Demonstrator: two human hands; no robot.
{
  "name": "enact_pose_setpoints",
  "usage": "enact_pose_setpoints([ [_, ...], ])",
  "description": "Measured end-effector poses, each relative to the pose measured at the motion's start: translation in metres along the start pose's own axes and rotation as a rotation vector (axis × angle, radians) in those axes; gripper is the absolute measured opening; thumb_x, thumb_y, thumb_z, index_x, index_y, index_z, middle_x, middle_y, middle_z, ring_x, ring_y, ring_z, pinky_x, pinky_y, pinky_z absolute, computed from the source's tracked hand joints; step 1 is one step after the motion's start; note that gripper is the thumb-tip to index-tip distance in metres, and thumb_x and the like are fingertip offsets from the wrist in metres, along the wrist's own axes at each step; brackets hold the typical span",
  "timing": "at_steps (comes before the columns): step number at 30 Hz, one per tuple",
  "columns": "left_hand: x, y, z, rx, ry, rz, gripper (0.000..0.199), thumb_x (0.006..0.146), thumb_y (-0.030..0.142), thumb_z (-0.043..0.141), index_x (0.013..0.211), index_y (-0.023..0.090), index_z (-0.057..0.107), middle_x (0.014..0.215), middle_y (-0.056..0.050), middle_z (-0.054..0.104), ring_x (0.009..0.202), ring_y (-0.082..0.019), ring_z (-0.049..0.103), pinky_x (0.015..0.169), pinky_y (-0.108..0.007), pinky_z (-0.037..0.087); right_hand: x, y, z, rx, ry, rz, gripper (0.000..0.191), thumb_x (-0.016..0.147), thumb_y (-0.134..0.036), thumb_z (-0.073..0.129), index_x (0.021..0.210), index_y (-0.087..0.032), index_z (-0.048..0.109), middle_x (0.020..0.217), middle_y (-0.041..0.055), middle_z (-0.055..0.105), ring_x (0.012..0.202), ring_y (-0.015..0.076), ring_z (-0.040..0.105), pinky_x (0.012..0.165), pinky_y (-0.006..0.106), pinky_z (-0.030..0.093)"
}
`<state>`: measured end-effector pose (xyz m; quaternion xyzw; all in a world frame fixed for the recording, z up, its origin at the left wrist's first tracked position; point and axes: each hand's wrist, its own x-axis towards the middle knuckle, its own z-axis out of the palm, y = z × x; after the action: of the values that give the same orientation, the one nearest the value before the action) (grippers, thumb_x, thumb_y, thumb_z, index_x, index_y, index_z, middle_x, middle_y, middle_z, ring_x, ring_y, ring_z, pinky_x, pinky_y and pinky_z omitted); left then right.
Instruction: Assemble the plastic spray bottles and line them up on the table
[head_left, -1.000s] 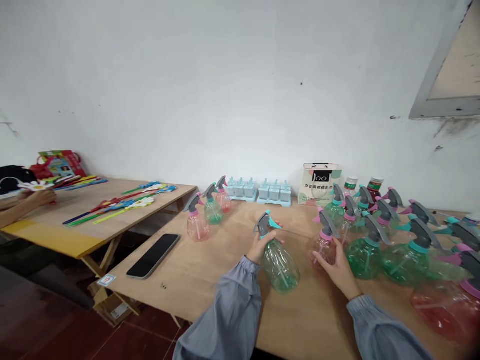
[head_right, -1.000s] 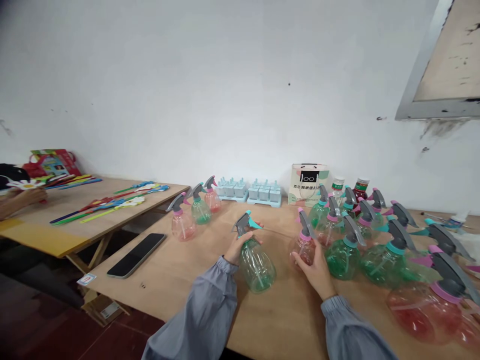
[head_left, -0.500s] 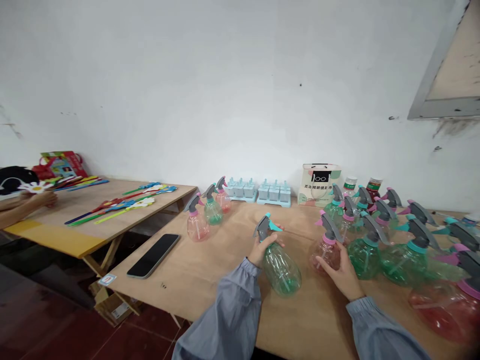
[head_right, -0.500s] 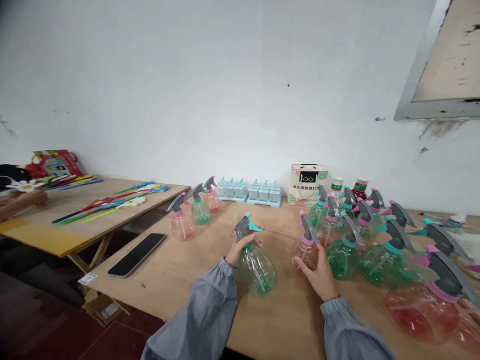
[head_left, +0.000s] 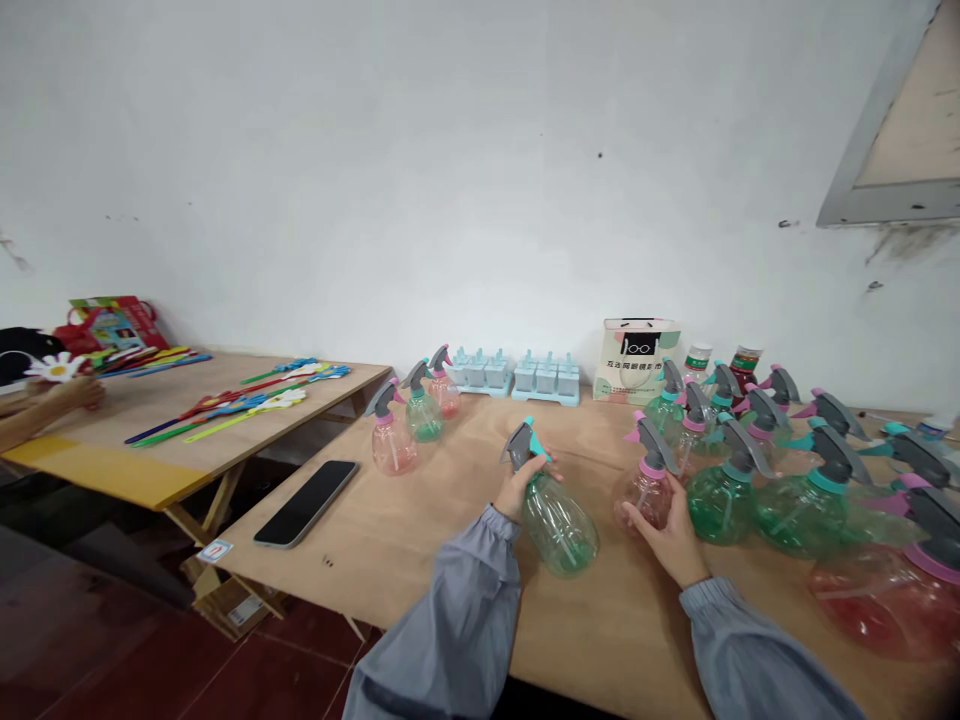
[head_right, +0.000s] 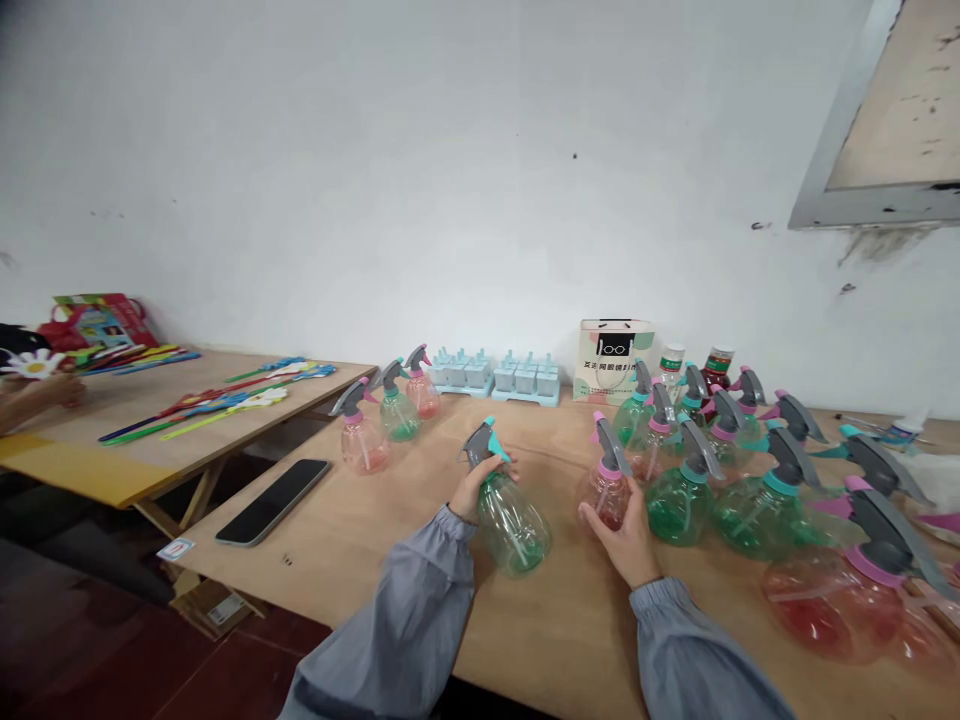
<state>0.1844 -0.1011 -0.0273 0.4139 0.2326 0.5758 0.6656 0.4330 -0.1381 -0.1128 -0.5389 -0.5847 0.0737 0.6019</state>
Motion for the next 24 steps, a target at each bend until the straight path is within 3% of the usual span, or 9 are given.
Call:
enact_pose_setpoints([
  [3,0.0008,-0.0015,-0.0018,-0.026,0.021,-0.029,0.046,0.054,0.044,0.087,0.083,0.016,0.064,0.075,-0.001,0.07,0.061,-0.016,0.068,0.062,-0.028,0.051,-0.0005,-0.0012,0.0013,0.023,-0.018,0.014,0.09,0.076,-0.061,0.071,0.144,-0.016,0.034,0.141,0.022,0.049,0.129,0.0338,0.051,0.109,0.056,0.041],
  [8,0.0005,-0.0024,0.0017,0.001,-0.026,0.099,0.046,0.06,0.04,0.083,0.096,0.016,0.069,0.104,-0.007,0.074,0.06,-0.013,0.067,0.078,-0.033,0.054,-0.0003,-0.0048,-0.0001,0.038,-0.018,0.024,0.088,0.074,-0.064,0.072,0.141,-0.017,0.038,0.136,0.0205,0.054,0.126,0.0344,0.054,0.108,0.056,0.042],
  [11,0.0002,-0.0014,0.0038,-0.004,-0.055,0.1,0.047,0.062,0.039,0.083,0.101,0.017,0.069,0.107,-0.007,0.074,0.059,-0.013,0.067,0.079,-0.033,0.053,-0.0007,-0.0051,-0.0007,0.048,-0.023,0.025,0.088,0.073,-0.065,0.072,0.14,-0.018,0.039,0.133,0.0197,0.055,0.126,0.0342,0.054,0.108,0.055,0.043],
  [14,0.0004,-0.0013,0.004,-0.018,-0.057,0.092,0.047,0.059,0.039,0.085,0.098,0.017,0.069,0.102,-0.005,0.074,0.058,-0.013,0.067,0.074,-0.032,0.053,-0.001,-0.0039,-0.0012,0.054,-0.035,0.039,0.088,0.072,-0.066,0.072,0.14,-0.019,0.039,0.134,0.0194,0.054,0.126,0.0347,0.054,0.109,0.056,0.041],
  [20,0.0011,-0.0046,0.0011,-0.079,0.016,-0.008,0.042,0.053,0.039,0.086,0.079,0.017,0.064,0.072,0.0,0.069,0.057,-0.016,0.067,0.061,-0.028,0.05,-0.0001,-0.0019,-0.0023,0.053,-0.046,0.063,0.089,0.07,-0.065,0.074,0.138,-0.019,0.04,0.133,0.0189,0.055,0.123,0.0352,0.056,0.109,0.056,0.042],
  [24,0.0011,-0.0038,0.0011,-0.032,-0.02,0.03,0.043,0.057,0.038,0.083,0.09,0.015,0.067,0.094,-0.007,0.075,0.063,-0.017,0.069,0.072,-0.032,0.052,0.0,-0.0002,-0.0023,0.045,-0.051,0.055,0.09,0.07,-0.066,0.073,0.14,-0.019,0.039,0.134,0.0187,0.054,0.125,0.0354,0.055,0.11,0.056,0.04],
])
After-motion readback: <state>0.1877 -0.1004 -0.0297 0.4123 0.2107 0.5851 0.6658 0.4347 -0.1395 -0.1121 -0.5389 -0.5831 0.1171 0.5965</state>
